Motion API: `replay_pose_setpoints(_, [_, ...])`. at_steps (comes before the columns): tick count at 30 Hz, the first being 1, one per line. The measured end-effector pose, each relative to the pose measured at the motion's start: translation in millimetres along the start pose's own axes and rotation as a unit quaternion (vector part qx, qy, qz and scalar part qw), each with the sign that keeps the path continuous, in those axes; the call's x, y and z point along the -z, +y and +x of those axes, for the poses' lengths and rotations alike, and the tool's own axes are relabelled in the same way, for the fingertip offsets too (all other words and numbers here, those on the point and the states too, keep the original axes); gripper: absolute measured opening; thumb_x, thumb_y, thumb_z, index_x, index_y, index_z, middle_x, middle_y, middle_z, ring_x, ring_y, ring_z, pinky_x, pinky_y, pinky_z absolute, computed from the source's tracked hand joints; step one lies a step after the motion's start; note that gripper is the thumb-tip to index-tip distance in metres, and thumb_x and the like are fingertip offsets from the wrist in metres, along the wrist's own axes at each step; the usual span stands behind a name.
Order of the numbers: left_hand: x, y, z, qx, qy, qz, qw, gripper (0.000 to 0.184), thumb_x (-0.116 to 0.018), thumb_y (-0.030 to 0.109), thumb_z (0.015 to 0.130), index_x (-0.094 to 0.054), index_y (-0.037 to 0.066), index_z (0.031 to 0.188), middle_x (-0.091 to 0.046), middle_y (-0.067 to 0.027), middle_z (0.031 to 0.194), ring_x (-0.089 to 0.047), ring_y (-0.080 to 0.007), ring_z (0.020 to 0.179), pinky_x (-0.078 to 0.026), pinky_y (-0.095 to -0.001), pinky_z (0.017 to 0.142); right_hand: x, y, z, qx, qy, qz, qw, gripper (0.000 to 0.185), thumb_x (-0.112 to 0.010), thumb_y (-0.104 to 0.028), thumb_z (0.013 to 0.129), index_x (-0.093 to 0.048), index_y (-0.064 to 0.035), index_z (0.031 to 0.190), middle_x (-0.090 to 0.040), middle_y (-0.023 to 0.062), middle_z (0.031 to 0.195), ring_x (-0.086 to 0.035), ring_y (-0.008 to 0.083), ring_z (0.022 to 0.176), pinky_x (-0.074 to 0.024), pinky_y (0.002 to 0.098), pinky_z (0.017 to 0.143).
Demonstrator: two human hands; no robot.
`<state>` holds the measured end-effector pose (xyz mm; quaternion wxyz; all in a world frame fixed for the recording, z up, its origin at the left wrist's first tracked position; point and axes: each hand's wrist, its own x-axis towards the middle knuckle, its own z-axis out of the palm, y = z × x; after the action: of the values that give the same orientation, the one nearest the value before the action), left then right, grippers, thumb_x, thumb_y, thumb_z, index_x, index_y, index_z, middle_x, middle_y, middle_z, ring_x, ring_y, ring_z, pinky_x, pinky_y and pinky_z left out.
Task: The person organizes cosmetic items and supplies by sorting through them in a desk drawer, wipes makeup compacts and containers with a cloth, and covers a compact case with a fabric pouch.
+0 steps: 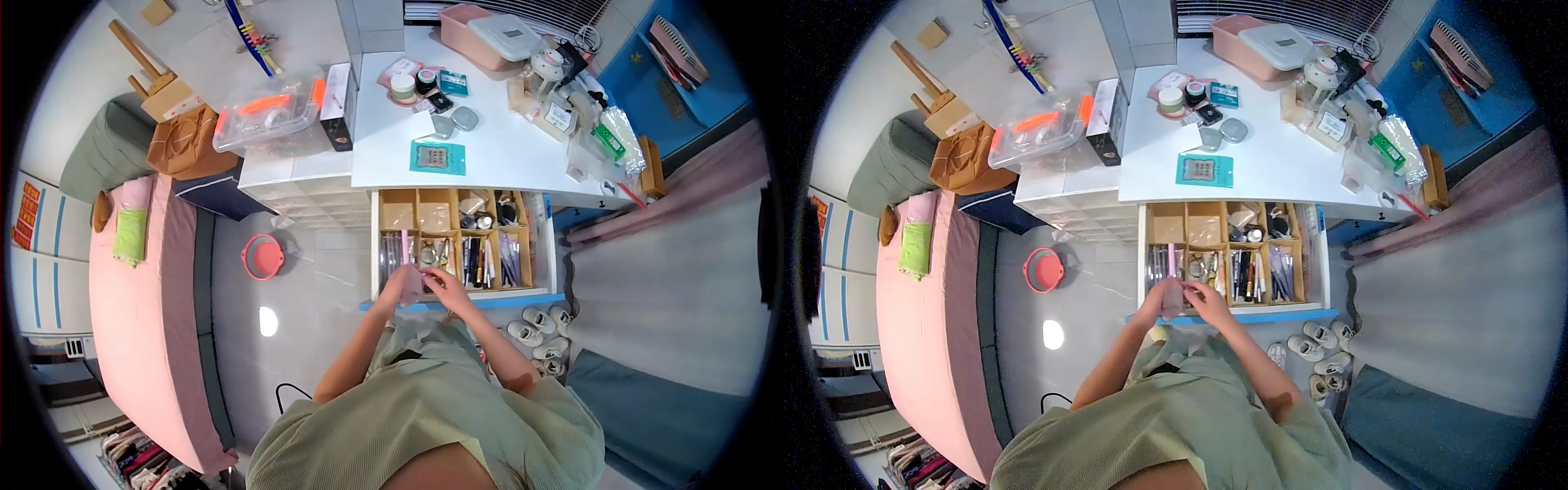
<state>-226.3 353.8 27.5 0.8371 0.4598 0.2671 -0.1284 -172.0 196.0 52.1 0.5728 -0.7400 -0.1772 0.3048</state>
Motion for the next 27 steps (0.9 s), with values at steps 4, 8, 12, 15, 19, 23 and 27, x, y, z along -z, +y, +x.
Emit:
replay_pose_setpoints(4, [31,44,-16,0.026,-0.084,-0.123,0.989,0.033,-0.040,0.034,0.091,-0.050,0.009,0.109,-0.057,-0.0058,0.099,-0.057,-0.0190,0.091,-0.047,-0.0348,0.078,-64,-22,15,0.064,0.050,0.011,0.997,0.040,-0.054,-0.004,0.084,-0.048,-0.0078,0.124,-0.055,0.0086,0.111,-0.056,0.0149,0.091,-0.0455,0.0265,0.078])
replay_pose_setpoints(8, [40,81,-26,0.056,-0.095,-0.129,0.985,0.034,-0.043,0.032,0.089,-0.048,0.010,0.114,-0.056,-0.0072,0.103,-0.055,-0.0194,0.095,-0.045,-0.0333,0.081,-91,-36,34,0.112,0.168,-0.006,0.979,0.036,-0.048,0.002,0.081,-0.050,-0.0053,0.117,-0.054,0.0135,0.110,-0.054,0.0250,0.102,-0.0412,0.0326,0.088])
replay_pose_setpoints(12, [35,104,-22,0.029,-0.119,-0.105,0.987,0.045,-0.043,0.032,0.089,-0.042,0.009,0.127,-0.056,-0.0055,0.108,-0.053,-0.0162,0.093,-0.044,-0.0318,0.081,-89,-17,65,0.081,0.232,0.056,0.968,0.027,-0.041,0.002,0.083,-0.053,-0.0043,0.106,-0.057,0.0119,0.097,-0.056,0.0233,0.092,-0.0438,0.0317,0.083])
replay_pose_setpoints(15, [28,114,-4,0.003,-0.111,-0.026,0.993,0.042,-0.045,0.029,0.089,-0.043,0.009,0.126,-0.055,-0.0027,0.106,-0.053,-0.0131,0.092,-0.046,-0.0301,0.078,-76,-14,86,0.034,0.240,0.144,0.959,0.017,-0.039,-0.005,0.084,-0.053,-0.0062,0.093,-0.054,0.0074,0.082,-0.051,0.0167,0.073,-0.0375,0.0274,0.062])
replay_pose_setpoints(19, [14,136,20,0.001,-0.034,0.098,0.995,0.035,-0.047,0.024,0.089,-0.047,0.009,0.120,-0.055,-0.0017,0.104,-0.055,-0.0107,0.085,-0.047,-0.0266,0.073,-50,-34,116,-0.030,0.239,0.265,0.934,0.019,-0.036,-0.013,0.085,-0.053,-0.0087,0.076,-0.050,0.0013,0.062,-0.043,0.0080,0.047,-0.0293,0.0217,0.035])
replay_pose_setpoints(23, [34,141,41,-0.011,-0.035,0.109,0.993,0.032,-0.046,0.023,0.089,-0.049,0.009,0.117,-0.057,-0.0028,0.102,-0.058,-0.0113,0.083,-0.046,-0.0256,0.072,-47,-29,154,-0.017,0.238,0.246,0.939,0.024,-0.038,-0.021,0.081,-0.048,-0.0081,0.063,-0.043,0.0000,0.057,-0.042,0.0094,0.051,-0.0318,0.0232,0.046])
replay_pose_setpoints(27, [49,159,49,-0.020,-0.026,0.126,0.992,0.031,-0.047,0.023,0.089,-0.050,0.009,0.116,-0.057,-0.0030,0.102,-0.058,-0.0116,0.084,-0.046,-0.0248,0.072,-64,-37,182,-0.013,0.280,0.275,0.920,0.027,-0.041,-0.023,0.079,-0.045,-0.0078,0.057,-0.041,-0.0004,0.057,-0.040,0.0099,0.053,-0.0295,0.0250,0.050])
